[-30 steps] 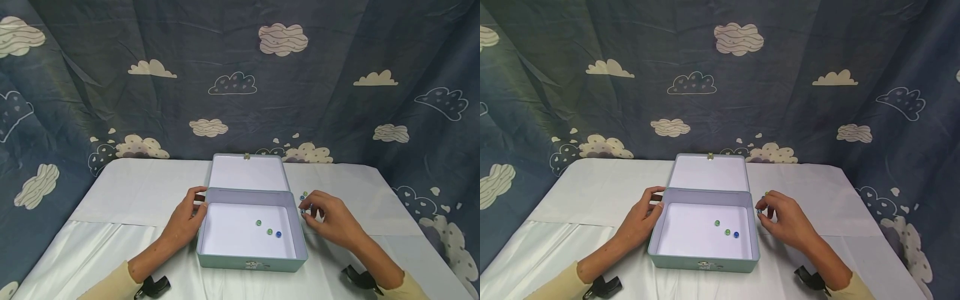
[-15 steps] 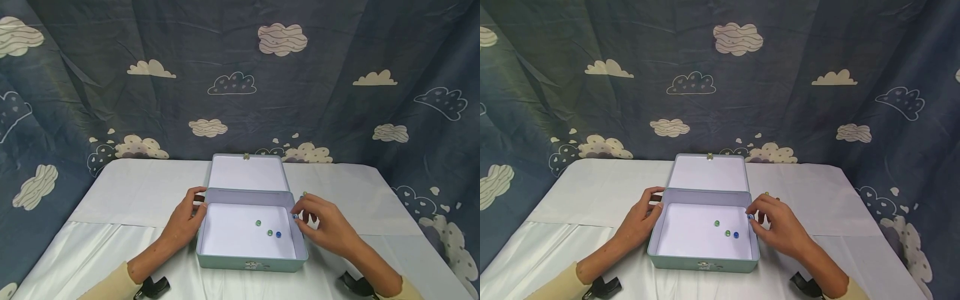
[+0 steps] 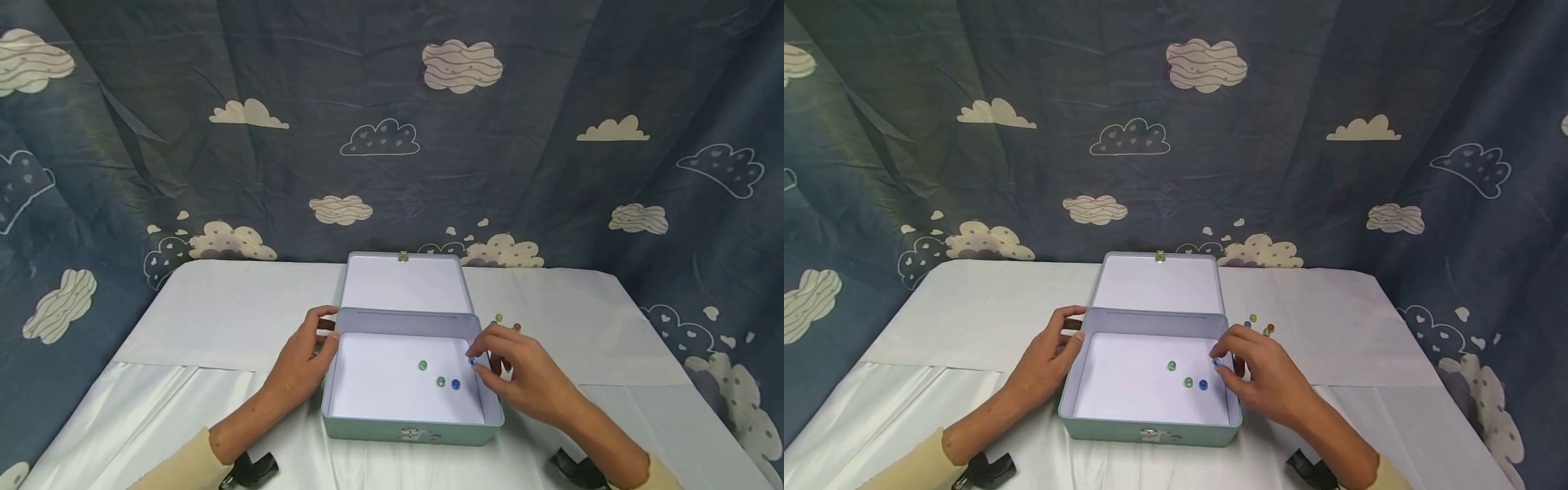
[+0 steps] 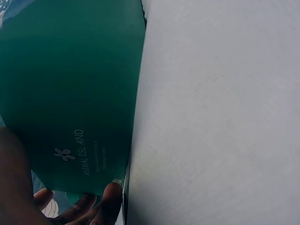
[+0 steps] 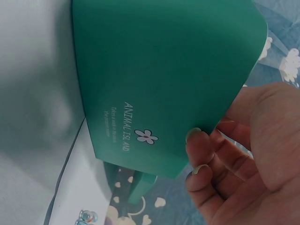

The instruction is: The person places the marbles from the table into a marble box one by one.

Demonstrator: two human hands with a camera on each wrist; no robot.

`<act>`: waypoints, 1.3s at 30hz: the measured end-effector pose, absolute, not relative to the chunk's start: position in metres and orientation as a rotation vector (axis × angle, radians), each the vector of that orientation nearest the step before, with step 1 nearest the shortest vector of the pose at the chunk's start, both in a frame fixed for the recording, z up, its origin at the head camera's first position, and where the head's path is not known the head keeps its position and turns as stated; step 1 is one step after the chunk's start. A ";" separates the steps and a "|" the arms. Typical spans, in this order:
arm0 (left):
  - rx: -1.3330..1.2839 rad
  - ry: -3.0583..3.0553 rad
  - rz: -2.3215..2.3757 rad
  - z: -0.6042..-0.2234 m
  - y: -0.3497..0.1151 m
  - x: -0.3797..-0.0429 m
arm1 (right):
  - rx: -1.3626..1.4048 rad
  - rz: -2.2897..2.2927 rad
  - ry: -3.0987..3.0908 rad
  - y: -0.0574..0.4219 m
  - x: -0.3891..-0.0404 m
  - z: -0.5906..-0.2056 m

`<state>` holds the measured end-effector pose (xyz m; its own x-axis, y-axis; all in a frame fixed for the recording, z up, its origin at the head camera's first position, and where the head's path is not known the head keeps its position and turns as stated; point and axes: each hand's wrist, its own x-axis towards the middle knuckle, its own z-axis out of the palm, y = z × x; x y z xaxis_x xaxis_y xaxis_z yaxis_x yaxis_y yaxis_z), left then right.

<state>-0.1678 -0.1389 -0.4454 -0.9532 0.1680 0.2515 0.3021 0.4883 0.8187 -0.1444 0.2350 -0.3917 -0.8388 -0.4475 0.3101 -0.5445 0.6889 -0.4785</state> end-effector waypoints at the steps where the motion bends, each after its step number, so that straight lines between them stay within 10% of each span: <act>1: -0.414 -2.588 -1.467 -0.446 -0.139 -0.168 | 0.807 0.855 -2.731 0.235 -0.144 -0.392; 39: -0.350 -2.645 -1.428 -0.446 -0.138 -0.167 | 0.638 0.721 -2.605 0.286 -0.187 -0.420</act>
